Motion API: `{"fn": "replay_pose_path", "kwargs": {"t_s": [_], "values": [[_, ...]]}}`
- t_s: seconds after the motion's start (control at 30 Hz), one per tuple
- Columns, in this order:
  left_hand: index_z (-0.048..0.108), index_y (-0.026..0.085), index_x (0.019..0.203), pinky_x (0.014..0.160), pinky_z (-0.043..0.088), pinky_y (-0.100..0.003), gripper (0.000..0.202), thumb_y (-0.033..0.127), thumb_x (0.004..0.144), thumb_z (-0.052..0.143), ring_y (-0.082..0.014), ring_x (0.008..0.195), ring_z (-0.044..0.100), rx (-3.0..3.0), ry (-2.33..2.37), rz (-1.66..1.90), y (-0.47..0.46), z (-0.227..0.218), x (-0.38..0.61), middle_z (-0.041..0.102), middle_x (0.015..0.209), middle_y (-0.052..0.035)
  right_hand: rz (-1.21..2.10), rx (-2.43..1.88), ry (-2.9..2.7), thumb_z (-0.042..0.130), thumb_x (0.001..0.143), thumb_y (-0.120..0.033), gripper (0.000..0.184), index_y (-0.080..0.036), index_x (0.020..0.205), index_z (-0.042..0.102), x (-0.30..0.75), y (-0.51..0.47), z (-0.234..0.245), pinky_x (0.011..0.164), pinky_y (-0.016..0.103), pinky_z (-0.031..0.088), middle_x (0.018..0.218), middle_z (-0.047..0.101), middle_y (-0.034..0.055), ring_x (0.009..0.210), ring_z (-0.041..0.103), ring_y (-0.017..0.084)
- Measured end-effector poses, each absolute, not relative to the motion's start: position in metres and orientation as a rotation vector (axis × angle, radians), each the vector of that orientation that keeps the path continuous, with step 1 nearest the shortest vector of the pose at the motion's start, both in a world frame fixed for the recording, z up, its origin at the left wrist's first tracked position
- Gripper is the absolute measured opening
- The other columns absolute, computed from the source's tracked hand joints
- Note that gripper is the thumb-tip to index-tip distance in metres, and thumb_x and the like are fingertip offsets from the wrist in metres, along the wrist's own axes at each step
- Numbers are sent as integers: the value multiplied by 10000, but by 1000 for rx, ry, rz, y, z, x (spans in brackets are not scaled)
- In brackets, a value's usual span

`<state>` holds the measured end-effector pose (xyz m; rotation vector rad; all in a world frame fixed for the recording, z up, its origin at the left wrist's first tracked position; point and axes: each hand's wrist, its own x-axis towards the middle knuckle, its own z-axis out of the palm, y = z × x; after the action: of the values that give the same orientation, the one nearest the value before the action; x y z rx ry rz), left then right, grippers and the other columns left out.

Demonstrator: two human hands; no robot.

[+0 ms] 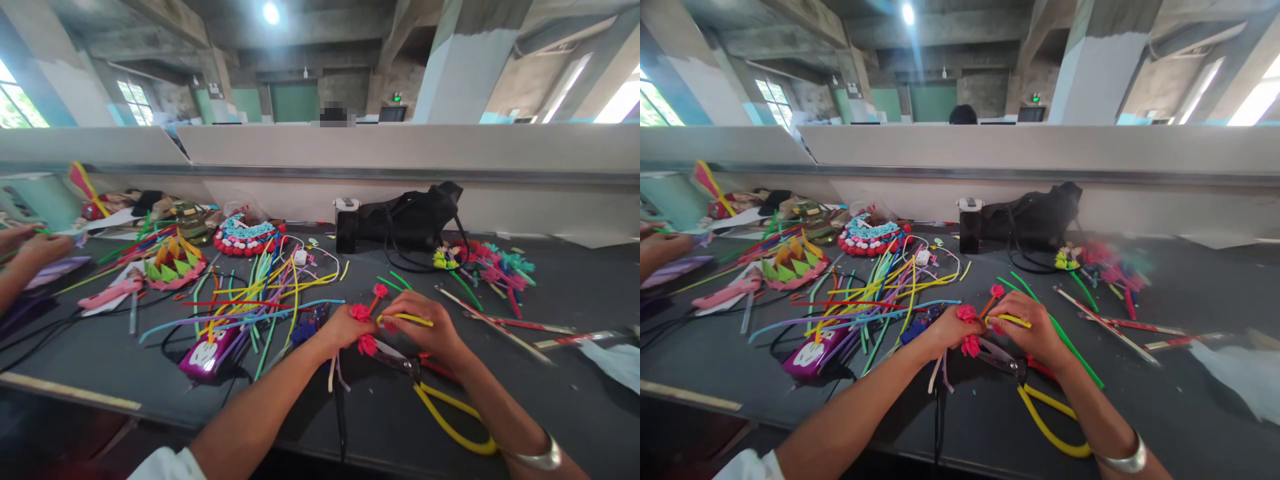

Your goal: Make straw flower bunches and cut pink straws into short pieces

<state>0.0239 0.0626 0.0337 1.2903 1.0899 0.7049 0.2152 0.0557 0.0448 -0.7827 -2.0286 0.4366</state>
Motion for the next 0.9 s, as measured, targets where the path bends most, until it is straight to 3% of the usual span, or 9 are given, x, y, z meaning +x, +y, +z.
{"fn": "replay_pose_path", "kwargs": {"t_s": [0.17,0.47,0.53,0.7,0.83,0.9], "values": [[603,132,631,339,120,-208,133,261,634,633,-34,306,245,1059,1018,903,69,27,23,371,384,81,289,-722,-2069,651,858,-193,94,-231,905,722,209,49,45,722,343,497,786,694,39,757,631,197],[577,164,710,354,106,-180,164,249,616,680,-16,319,176,718,654,947,74,27,16,340,411,106,478,-854,-1891,677,834,-218,46,-214,813,718,205,52,39,660,307,490,760,677,43,725,625,190],[588,159,719,355,114,-180,166,239,613,687,-19,324,212,735,627,901,74,29,14,374,426,95,561,-890,-1811,700,807,-232,48,-212,764,705,206,56,35,642,291,483,742,669,33,709,619,187],[603,130,683,367,187,-177,148,230,617,690,-25,391,366,873,608,785,69,33,13,621,642,-20,823,-914,-1692,707,764,-228,71,-200,699,695,210,63,31,635,264,468,708,659,13,685,607,172],[646,109,659,515,387,-187,140,224,599,695,-91,568,557,1059,625,724,65,34,14,652,660,-57,973,-974,-1686,694,760,-236,64,-193,725,726,213,63,37,632,257,466,715,678,14,682,615,169],[664,106,670,551,409,-200,156,239,595,695,-111,607,577,1162,676,689,64,34,14,655,660,-52,974,-1006,-1712,712,759,-262,82,-192,721,731,215,62,39,640,256,462,711,679,12,686,613,166]]}}
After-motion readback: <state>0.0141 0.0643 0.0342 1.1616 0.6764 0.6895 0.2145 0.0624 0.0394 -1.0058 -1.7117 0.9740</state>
